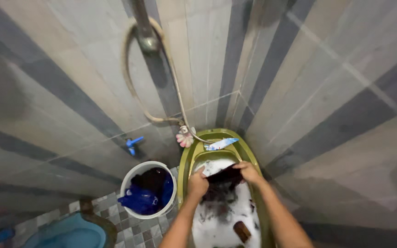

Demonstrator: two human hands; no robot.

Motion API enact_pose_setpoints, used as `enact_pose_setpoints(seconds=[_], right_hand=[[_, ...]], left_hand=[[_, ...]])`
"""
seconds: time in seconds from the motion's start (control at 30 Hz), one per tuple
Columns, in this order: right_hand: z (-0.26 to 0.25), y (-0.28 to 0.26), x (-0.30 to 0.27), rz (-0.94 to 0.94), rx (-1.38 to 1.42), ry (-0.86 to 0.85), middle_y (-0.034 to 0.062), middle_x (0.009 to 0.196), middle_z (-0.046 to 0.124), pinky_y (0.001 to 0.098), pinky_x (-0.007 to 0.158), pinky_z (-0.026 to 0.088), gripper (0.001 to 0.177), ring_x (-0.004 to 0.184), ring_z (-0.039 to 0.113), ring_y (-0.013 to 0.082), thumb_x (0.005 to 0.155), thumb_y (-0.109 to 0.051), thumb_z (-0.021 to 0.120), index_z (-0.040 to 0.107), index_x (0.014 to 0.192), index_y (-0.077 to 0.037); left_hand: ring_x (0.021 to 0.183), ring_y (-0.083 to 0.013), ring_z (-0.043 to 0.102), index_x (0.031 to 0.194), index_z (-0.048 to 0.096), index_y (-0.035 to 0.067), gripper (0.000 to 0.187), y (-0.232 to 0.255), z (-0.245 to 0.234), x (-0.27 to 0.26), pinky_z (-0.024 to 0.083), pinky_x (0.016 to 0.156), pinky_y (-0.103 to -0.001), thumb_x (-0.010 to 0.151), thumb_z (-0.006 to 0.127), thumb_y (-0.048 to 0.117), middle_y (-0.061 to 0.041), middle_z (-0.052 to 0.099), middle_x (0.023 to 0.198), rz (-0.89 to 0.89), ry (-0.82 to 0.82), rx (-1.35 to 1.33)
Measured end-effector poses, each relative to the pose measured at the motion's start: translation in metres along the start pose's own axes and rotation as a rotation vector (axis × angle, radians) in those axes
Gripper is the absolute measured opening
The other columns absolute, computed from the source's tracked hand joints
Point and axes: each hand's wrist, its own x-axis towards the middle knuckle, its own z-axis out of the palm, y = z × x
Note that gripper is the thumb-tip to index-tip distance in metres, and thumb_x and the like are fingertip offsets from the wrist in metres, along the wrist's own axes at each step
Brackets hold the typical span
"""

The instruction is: The person hand washes several pieces of clothing in a green basin filled with soapy water. They scrub and rinse each item by hand, then place the washed clothes into a white bucket beside the basin. The person also uses a handheld shower head to add water to the basin during the process.

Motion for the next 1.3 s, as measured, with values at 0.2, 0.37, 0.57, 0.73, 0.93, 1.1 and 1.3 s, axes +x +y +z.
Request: enact_pose_setpoints(seconds=[0.2, 0.37, 0.57, 0.73, 0.93, 1.1, 1.3], right_hand=[[-0.032, -0.124, -0.087, -0.156, 0.201, -0.272, 0.0174, 0.126, 0.056, 0.0401, 0.068, 0.065, 0.067, 0.100, 0.064, 0.0266, 0.083, 0.009, 0.054, 0.038, 0.145, -0.010], [-0.015, -0.176, -0.136, -0.891, -0.454, -0.260, 0.0240, 0.130, 0.048, 0.0520, 0.100, 0.043, 0.120, 0.122, 0.048, 0.0387, 0.063, -0.019, 0.100, 0.024, 0.154, 0.003], [0.018, -0.189, -0.124, -0.639, -0.306, 0.198, 0.0091, 0.089, 0.068, 0.0369, 0.081, 0.053, 0.039, 0.085, 0.063, 0.0203, 0.074, -0.029, 0.090, 0.065, 0.088, -0.002], [0.084, -0.183, -0.175, -0.570, -0.082, 0.166, 0.0081, 0.076, 0.065, 0.0348, 0.068, 0.051, 0.039, 0.072, 0.058, 0.0185, 0.080, -0.034, 0.090, 0.066, 0.081, -0.003], [0.072, -0.144, -0.140, -0.014, 0.266, 0.458, 0.0129, 0.090, 0.077, 0.0378, 0.072, 0.055, 0.056, 0.075, 0.069, 0.0233, 0.082, -0.058, 0.079, 0.075, 0.097, -0.003], [0.052, -0.130, -0.135, 0.344, 0.809, -0.220, 0.0165, 0.092, 0.078, 0.0448, 0.073, 0.058, 0.073, 0.079, 0.074, 0.0305, 0.071, -0.074, 0.062, 0.074, 0.100, -0.008], [0.053, -0.145, -0.138, 0.025, 0.495, -0.184, 0.0050, 0.102, 0.077, 0.0335, 0.084, 0.057, 0.030, 0.093, 0.071, 0.0177, 0.081, -0.026, 0.080, 0.075, 0.108, -0.014]], left_hand=[[0.085, -0.0316, 0.068, 0.137, 0.060, 0.006, 0.062, 0.103, -0.073, -0.016, 0.056, 0.079, -0.041, 0.075, 0.068, 0.005, -0.016, 0.070, 0.092, 0.300, 0.144, -0.239], [0.090, -0.0269, 0.066, 0.142, 0.057, 0.005, 0.067, 0.173, -0.103, -0.059, 0.057, 0.081, -0.035, 0.077, 0.069, 0.005, -0.016, 0.066, 0.103, 0.576, 0.006, -0.411], [0.095, -0.0203, 0.071, 0.130, 0.065, 0.006, 0.048, 0.130, -0.062, -0.050, 0.057, 0.085, -0.033, 0.100, 0.054, 0.042, -0.011, 0.071, 0.113, -0.090, -0.021, -0.982], [0.086, -0.0250, 0.067, 0.097, 0.068, 0.019, 0.033, 0.083, -0.036, -0.038, 0.056, 0.079, -0.043, 0.096, 0.050, 0.047, -0.006, 0.068, 0.095, -0.787, -0.784, -1.643], [0.097, -0.0321, 0.069, 0.110, 0.068, 0.007, 0.040, 0.103, -0.012, -0.058, 0.054, 0.088, -0.046, 0.098, 0.048, 0.040, -0.017, 0.072, 0.106, -0.449, -0.332, -1.220], [0.106, -0.0332, 0.073, 0.125, 0.068, -0.002, 0.062, 0.114, -0.018, -0.075, 0.053, 0.094, -0.041, 0.098, 0.052, 0.053, -0.023, 0.076, 0.118, -0.051, -0.201, -0.509], [0.107, -0.0283, 0.068, 0.126, 0.066, -0.001, 0.061, 0.075, -0.043, -0.073, 0.050, 0.095, -0.040, 0.102, 0.051, 0.053, -0.019, 0.073, 0.118, -0.588, -0.609, -1.133]])
